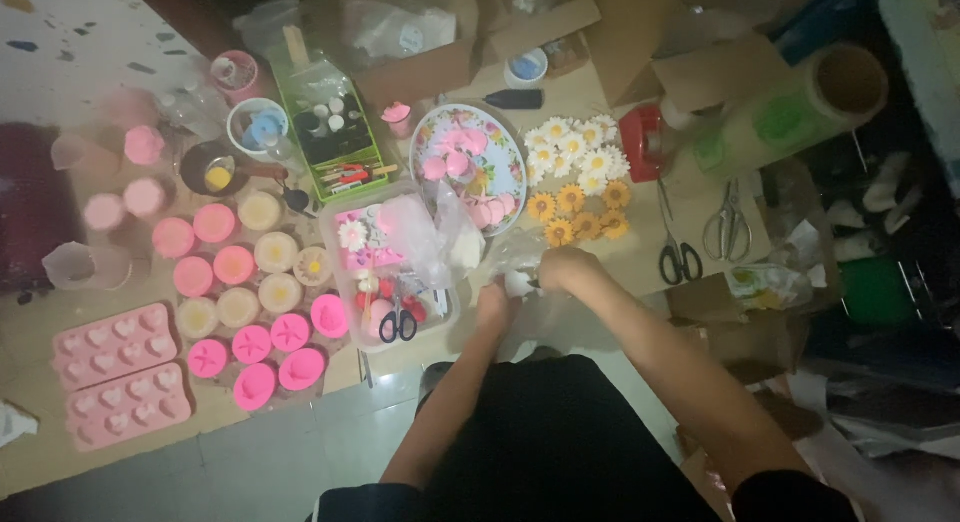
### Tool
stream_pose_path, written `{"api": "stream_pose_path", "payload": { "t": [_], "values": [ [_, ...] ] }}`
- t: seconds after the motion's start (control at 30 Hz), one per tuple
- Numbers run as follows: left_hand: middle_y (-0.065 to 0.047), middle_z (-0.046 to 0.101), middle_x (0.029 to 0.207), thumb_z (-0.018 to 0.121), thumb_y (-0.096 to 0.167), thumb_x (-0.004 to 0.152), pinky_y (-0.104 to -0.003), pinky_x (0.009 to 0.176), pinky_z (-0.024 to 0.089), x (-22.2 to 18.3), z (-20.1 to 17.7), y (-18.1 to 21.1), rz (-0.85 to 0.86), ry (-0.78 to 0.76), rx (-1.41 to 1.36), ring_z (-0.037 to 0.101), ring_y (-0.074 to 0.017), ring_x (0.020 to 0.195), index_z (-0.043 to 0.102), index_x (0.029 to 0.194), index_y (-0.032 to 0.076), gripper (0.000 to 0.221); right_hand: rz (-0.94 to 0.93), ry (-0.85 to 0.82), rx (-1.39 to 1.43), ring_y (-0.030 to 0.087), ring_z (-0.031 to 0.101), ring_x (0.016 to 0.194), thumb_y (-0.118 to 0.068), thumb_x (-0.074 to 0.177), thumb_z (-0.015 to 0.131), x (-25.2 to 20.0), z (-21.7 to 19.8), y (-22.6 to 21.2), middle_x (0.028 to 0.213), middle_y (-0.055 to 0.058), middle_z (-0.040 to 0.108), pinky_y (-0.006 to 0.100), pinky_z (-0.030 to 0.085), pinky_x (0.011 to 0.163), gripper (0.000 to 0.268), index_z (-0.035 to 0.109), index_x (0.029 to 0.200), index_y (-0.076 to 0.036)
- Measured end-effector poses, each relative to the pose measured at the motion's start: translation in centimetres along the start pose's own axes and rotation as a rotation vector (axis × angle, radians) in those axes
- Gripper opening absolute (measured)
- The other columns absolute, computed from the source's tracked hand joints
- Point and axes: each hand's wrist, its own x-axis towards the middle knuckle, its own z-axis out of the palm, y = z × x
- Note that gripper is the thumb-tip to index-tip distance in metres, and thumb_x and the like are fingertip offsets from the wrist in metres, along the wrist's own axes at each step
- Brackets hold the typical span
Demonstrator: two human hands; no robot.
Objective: Packaging decorative wax or soap items into plastic bags.
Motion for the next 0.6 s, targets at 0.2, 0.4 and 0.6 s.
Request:
{"api": "stream_pose_path", "payload": {
  "t": [0.2,0.4,0.6],
  "values": [
    [-0.027,0.07,0.107,0.077,0.009,0.08,-0.047,0.084,0.057,-0.8,-0.9,0.8,-0.068,-0.003,-0.088,0.071,-0.0423,0.1,0.054,0.135,-0.004,0.062,0.069,-0.05,0.032,0.032,0.073,0.106,-0.019,0.082,0.071,1.7,1.9,-1.3,0.112,0.014,0.076,0.045,0.059,0.09,0.029,0.077,0.109,-0.009],
    [-0.029,0.07,0.108,0.078,0.007,0.077,-0.048,0.086,0.055,-1.1,-1.4,1.4,-0.031,0.005,-0.109,0.069,-0.0439,0.1,0.058,0.13,-0.003,0.057,0.048,0.137,0.078,0.034,0.07,0.109,-0.028,0.089,0.065,6.0,3.9,-1.3,0.117,0.017,0.073,0.046,0.056,0.092,0.031,0.076,0.112,-0.011],
    [-0.027,0.071,0.108,0.078,0.007,0.077,-0.048,0.087,0.056,-0.9,-0.6,1.0,0.072,0.057,-0.09,0.07,-0.0436,0.1,0.065,0.117,-0.003,0.043,0.041,-0.078,0.07,0.026,0.08,0.094,-0.019,0.085,0.061,7.4,3.2,-1.3,0.099,0.011,0.082,0.044,0.06,0.087,0.027,0.082,0.1,-0.009]
  ]
}}
